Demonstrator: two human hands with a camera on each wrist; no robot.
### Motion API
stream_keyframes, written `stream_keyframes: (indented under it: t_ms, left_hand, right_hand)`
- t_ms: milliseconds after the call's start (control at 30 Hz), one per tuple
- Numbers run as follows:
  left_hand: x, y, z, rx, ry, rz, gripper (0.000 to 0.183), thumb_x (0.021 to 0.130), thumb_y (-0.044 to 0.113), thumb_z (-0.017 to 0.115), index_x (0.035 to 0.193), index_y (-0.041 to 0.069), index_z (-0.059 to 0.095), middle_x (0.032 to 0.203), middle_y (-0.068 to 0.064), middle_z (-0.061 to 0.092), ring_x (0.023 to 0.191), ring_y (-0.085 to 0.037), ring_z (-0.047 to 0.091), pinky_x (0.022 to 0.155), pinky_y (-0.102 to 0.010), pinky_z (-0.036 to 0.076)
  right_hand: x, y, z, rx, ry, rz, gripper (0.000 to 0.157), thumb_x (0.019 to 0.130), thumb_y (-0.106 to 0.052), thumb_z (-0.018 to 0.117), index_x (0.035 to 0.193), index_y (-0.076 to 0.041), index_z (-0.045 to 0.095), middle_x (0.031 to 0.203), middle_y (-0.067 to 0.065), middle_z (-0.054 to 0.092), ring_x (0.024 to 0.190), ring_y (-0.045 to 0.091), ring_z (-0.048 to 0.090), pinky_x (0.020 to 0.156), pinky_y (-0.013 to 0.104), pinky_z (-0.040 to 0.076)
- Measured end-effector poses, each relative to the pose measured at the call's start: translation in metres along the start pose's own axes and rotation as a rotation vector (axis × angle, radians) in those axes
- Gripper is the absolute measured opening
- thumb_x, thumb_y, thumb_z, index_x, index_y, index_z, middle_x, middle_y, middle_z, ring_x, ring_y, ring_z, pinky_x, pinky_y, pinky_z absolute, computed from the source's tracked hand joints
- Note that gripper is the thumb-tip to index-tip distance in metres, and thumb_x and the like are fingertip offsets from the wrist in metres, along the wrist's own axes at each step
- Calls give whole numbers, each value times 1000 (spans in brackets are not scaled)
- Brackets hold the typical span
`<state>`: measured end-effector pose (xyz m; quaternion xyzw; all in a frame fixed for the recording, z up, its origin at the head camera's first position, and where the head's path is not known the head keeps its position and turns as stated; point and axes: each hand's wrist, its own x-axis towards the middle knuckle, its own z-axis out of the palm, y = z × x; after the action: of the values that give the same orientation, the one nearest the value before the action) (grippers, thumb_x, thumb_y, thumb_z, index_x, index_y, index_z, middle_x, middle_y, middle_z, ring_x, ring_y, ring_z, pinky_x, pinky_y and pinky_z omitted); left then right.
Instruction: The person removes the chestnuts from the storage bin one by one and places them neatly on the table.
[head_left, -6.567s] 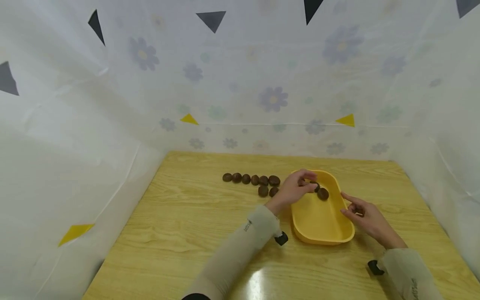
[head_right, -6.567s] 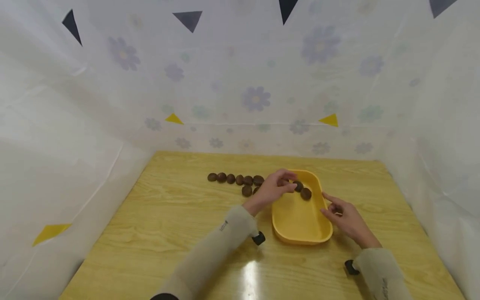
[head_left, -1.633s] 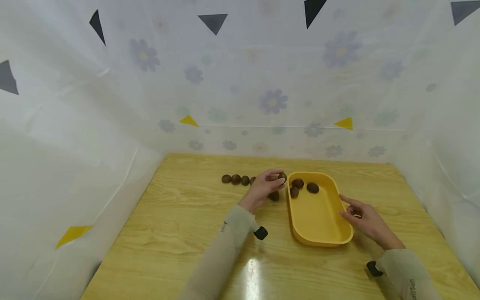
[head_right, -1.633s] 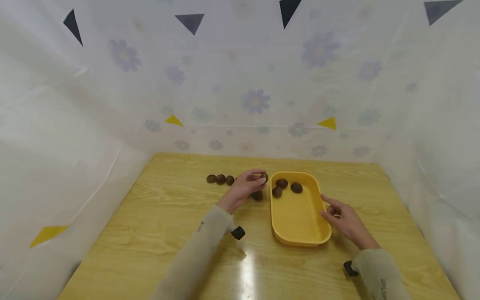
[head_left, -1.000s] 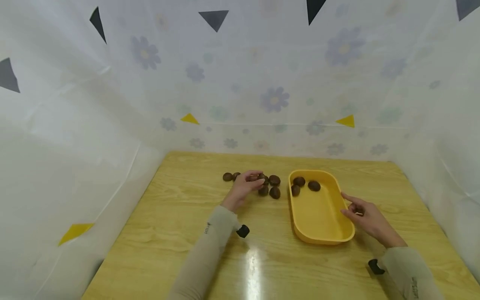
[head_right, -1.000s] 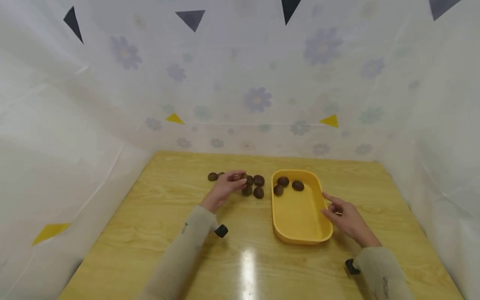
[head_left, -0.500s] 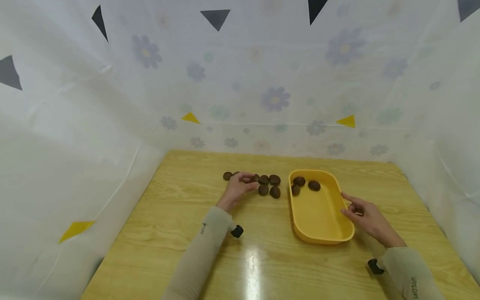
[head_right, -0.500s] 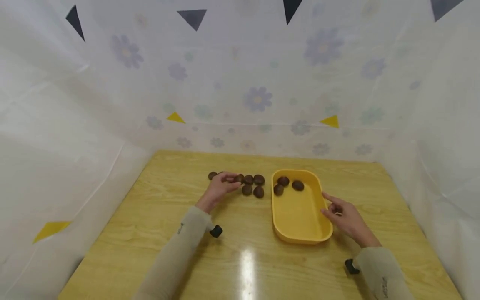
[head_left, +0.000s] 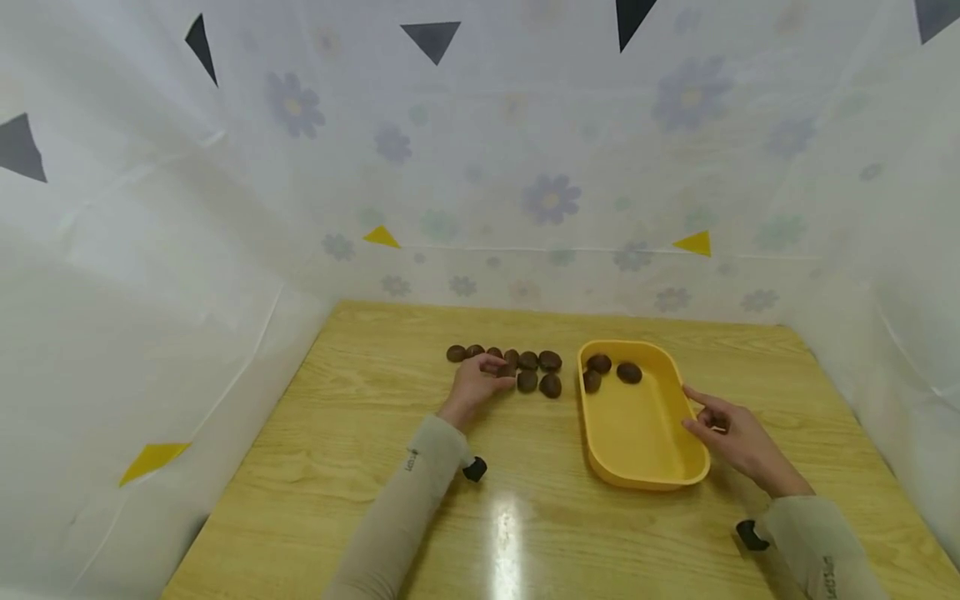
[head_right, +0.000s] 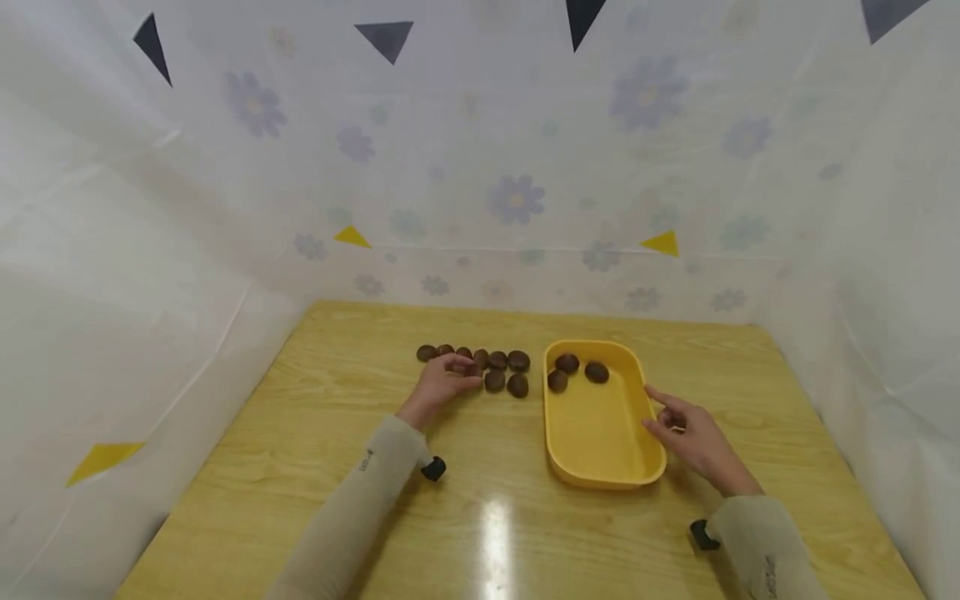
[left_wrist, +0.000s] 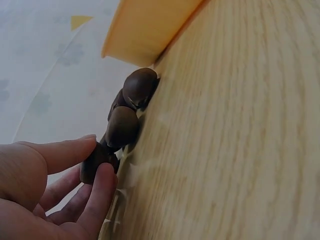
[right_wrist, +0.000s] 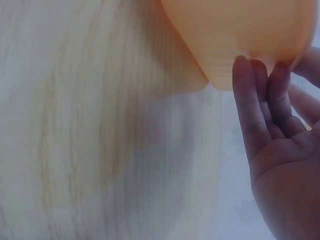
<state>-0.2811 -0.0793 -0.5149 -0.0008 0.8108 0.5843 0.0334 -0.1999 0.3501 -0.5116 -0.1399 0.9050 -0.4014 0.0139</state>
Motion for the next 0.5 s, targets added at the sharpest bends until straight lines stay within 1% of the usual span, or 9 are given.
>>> stream_keyframes:
  t_ms: [167,367,500]
  left_hand:
    - [1,-2,3,53,14,22,35,86,7,85,118,1,72,111,-15,71,102,-27,68,88,-38,58]
    - [2,-4,6,76,9,-10,34,88,11,84,120,5,71,114,-12,70,106,-27,66,93,-42,56]
    - [4,-6,7,106,11,6,31,90,11,83,119,6,72,117,-11,70,107,-27,65,94,-44,55]
  right_hand:
    - [-1,-3,0,1,3,-11,62,106,-27,63,158,-3,40,89,6,60,70,8,52,54,28,40]
    - [0,-5,-1,-1,-6,-9,63,106,-28,63,159,-3,40,90,7,60,71,9,53,56,28,40]
    - [0,-5,-1,6,-7,-2,63,106,-28,63,159,-4,39,91,7,61,71,9,52,56,28,40]
